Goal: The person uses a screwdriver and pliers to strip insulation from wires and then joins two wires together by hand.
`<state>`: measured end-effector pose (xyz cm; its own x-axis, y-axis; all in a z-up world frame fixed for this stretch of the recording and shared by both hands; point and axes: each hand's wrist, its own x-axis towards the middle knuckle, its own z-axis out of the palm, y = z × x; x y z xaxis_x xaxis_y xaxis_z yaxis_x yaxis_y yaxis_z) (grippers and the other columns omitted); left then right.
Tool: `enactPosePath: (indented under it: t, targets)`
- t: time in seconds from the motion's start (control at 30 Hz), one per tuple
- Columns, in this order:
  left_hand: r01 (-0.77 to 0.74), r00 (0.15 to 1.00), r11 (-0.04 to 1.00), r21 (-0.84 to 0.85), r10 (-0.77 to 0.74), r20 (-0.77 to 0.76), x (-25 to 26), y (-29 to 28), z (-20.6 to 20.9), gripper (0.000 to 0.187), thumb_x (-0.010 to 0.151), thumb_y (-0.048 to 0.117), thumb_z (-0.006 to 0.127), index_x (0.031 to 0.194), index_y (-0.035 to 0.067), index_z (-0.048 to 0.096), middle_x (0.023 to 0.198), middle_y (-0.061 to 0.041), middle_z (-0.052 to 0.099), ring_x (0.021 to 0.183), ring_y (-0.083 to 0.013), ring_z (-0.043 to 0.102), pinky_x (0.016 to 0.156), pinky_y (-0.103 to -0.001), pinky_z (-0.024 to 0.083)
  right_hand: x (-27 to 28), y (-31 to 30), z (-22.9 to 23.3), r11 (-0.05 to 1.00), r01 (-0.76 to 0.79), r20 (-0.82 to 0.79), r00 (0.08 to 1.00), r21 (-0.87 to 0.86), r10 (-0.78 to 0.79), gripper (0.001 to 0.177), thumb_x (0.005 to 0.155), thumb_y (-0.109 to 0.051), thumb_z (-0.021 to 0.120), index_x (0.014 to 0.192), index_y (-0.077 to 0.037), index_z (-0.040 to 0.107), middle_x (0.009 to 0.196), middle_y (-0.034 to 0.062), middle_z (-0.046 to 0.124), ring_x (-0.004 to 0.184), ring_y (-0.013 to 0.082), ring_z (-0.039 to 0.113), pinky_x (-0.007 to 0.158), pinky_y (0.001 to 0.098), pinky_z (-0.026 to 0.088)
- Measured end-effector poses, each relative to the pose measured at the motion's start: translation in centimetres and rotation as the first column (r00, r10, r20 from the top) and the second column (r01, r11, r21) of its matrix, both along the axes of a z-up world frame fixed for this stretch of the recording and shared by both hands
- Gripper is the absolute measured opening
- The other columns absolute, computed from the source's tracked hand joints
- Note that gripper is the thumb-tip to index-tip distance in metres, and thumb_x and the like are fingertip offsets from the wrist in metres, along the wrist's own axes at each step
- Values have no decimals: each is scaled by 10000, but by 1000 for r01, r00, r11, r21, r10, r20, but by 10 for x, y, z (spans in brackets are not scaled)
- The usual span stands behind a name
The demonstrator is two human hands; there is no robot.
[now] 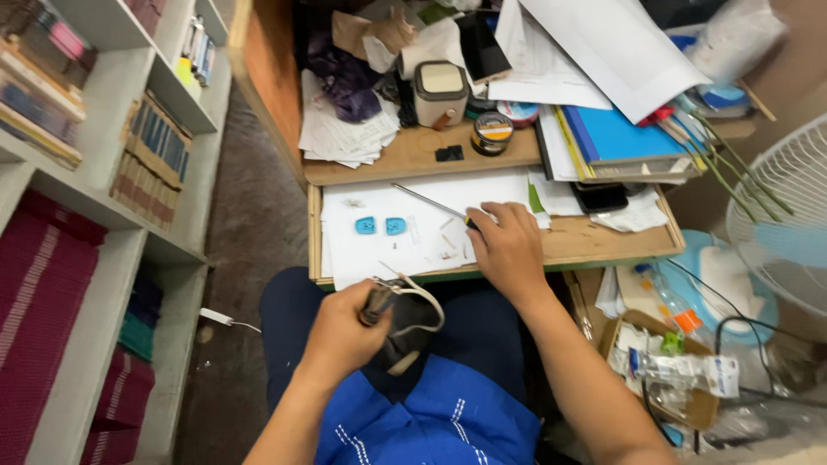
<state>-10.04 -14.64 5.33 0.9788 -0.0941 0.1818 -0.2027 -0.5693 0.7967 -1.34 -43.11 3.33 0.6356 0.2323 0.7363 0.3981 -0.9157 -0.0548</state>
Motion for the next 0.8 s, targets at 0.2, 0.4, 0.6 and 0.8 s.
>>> enactPosePath:
  t: [0.2,0.4,0.6,0.8]
  targets:
    - [47,993,998,53,-40,-114,10,-12,14,189,713,215,782,750,125,620,607,-121,609,678,-364,679,621,-411,517,-76,49,53,478,-202,-214,703,855,679,218,952,-101,628,1083,-79,800,940,125,798,906,228,719,842,399,569]
    - [136,975,984,114,-113,-190,9,-20,42,150,770,184,740,811,92,629,659,-145,640,730,-394,682,660,-431,535,-81,62,35,235,-13,-180,598,972,781,174,903,-65,724,1049,22,758,679,154,738,606,192,730,616,292,610]
    - [281,919,949,142,-223,-325,3,-20,77,476,866,33,635,1334,6,557,1146,-274,661,1076,-530,645,866,-565,567,-73,63,23,61,117,-120,609,991,784,87,877,3,744,940,61,730,653,98,597,535,82,534,427,192,444]
    - [250,895,968,23,-222,-386,-2,-25,80,574,949,158,628,1497,71,479,1269,-308,653,1196,-547,594,967,-616,513,-73,55,30,-4,197,-122,623,980,772,96,877,-24,747,904,56,703,640,118,608,501,95,540,392,168,404]
